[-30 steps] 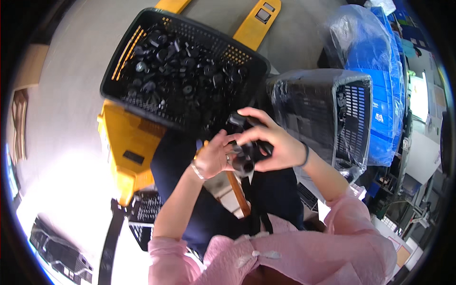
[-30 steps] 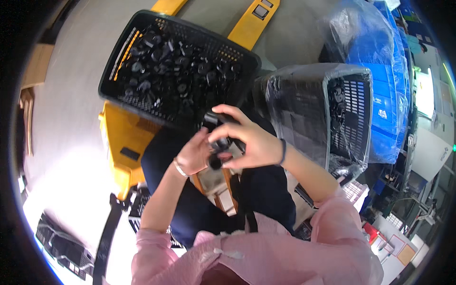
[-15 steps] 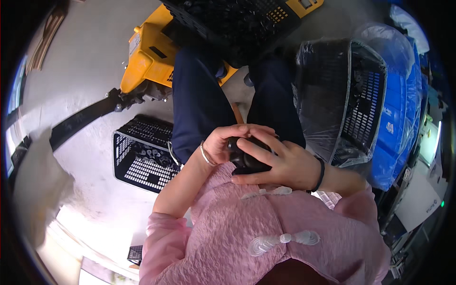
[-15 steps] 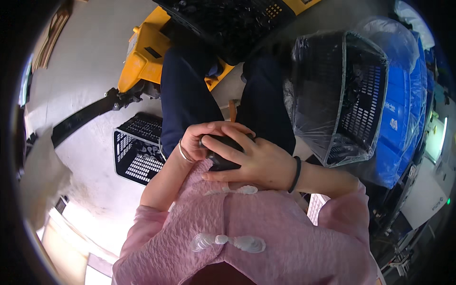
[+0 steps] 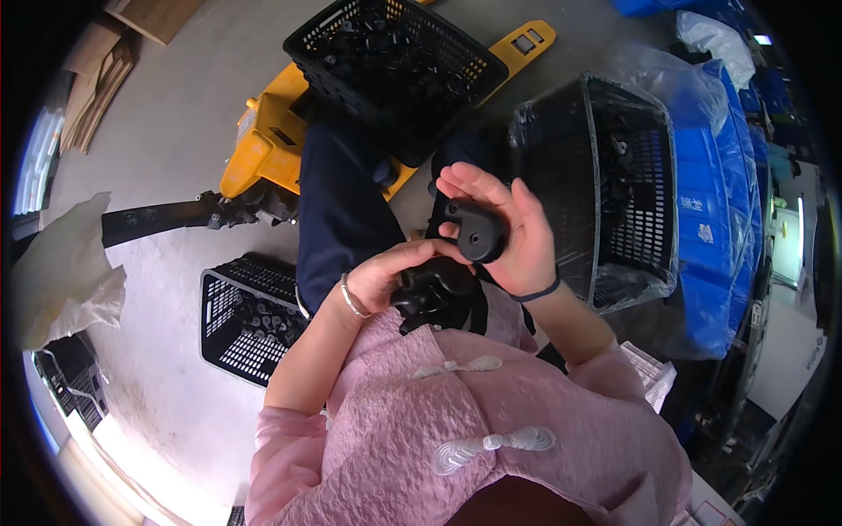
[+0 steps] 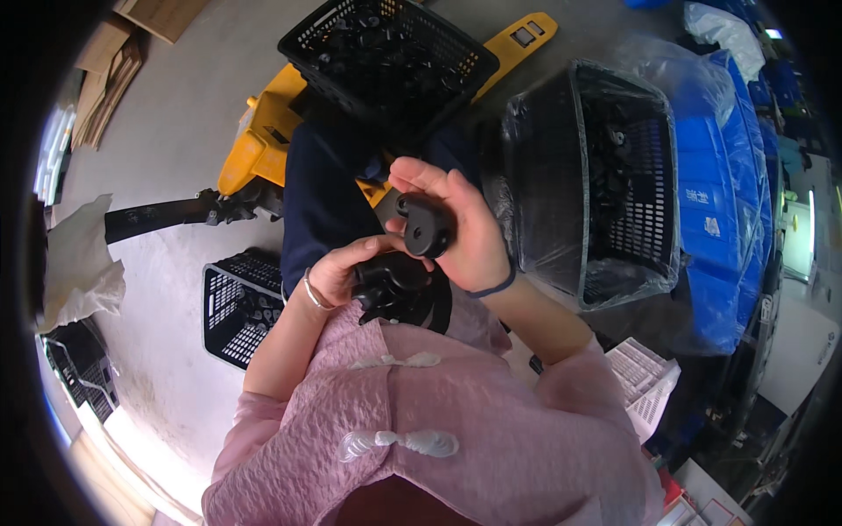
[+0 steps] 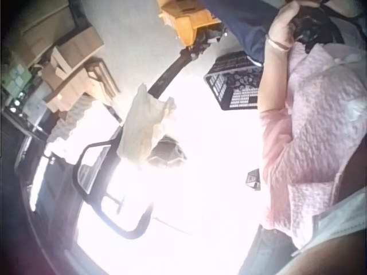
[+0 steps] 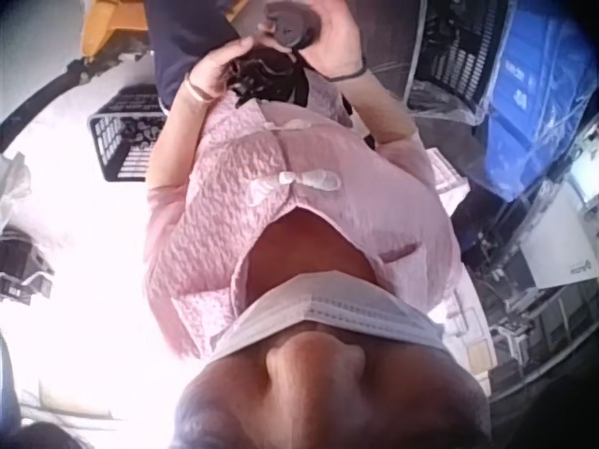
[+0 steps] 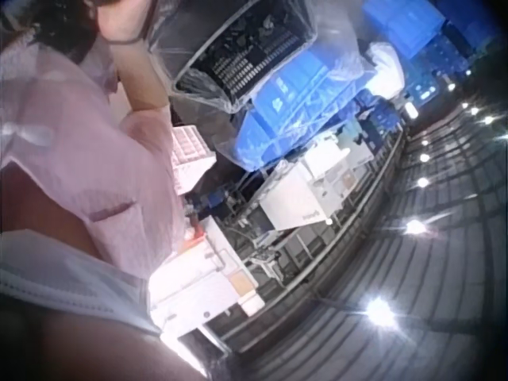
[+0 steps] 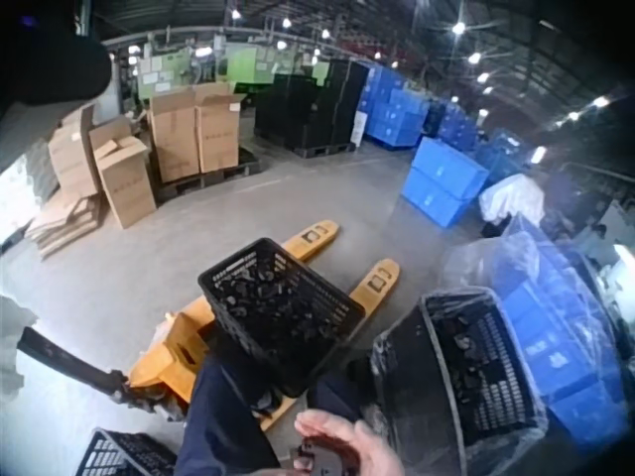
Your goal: Inspecting and sorting black plastic components into bins at a manufacturing site.
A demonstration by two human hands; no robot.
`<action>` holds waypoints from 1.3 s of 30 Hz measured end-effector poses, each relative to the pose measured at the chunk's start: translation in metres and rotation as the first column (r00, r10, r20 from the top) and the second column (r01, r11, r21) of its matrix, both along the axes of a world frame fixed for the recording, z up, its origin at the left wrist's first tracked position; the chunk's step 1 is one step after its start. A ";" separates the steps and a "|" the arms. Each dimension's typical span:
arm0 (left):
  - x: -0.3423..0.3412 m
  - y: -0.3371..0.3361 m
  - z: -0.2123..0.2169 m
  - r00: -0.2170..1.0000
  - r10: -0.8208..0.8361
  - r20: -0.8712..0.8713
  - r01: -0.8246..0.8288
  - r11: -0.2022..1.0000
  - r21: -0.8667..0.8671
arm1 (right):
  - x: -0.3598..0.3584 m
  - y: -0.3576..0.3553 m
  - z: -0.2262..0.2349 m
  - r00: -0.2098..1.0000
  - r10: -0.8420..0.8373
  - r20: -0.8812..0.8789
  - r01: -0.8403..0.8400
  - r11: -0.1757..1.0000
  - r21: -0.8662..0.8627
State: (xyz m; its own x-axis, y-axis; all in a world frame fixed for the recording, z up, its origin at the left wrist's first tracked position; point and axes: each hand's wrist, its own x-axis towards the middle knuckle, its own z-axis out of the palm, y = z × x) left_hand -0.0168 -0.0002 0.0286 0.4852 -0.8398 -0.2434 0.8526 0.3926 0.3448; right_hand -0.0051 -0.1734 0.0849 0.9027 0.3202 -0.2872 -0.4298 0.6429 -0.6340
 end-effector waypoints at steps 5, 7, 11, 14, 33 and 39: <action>0.002 -0.004 0.020 0.999 -0.025 -0.029 0.031 0.972 0.232 | -0.009 0.000 -0.006 0.696 0.417 0.584 0.148 0.713 -0.685; 0.004 -0.004 0.017 0.996 -0.072 0.045 0.062 0.979 0.193 | -0.010 -0.009 -0.002 0.507 0.625 0.593 0.238 0.560 -0.793; 0.003 -0.005 0.014 0.986 -0.128 0.109 0.111 0.983 0.148 | -0.013 -0.016 0.009 0.400 0.752 0.524 0.326 0.418 -0.848; 0.008 -0.008 0.033 0.949 -0.195 0.249 0.107 0.939 0.325 | -0.014 -0.011 0.017 0.385 0.783 0.489 0.281 0.405 -0.870; 0.009 0.000 -0.006 0.892 -0.163 0.421 0.150 0.987 0.063 | 0.018 -0.064 0.003 0.694 0.712 0.109 -0.437 0.537 -0.722; 0.011 -0.001 -0.011 0.828 -0.202 0.522 0.196 0.978 0.068 | -0.003 -0.060 -0.021 0.912 0.397 -0.099 -0.398 0.917 0.009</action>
State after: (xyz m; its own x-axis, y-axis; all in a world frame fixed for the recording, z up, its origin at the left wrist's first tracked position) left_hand -0.0061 -0.0015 0.0172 0.3647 -0.9311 -0.0104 0.6025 0.2275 0.7650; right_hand -0.0079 -0.2330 0.0640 0.6690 0.6431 -0.3725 -0.7082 0.3997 -0.5820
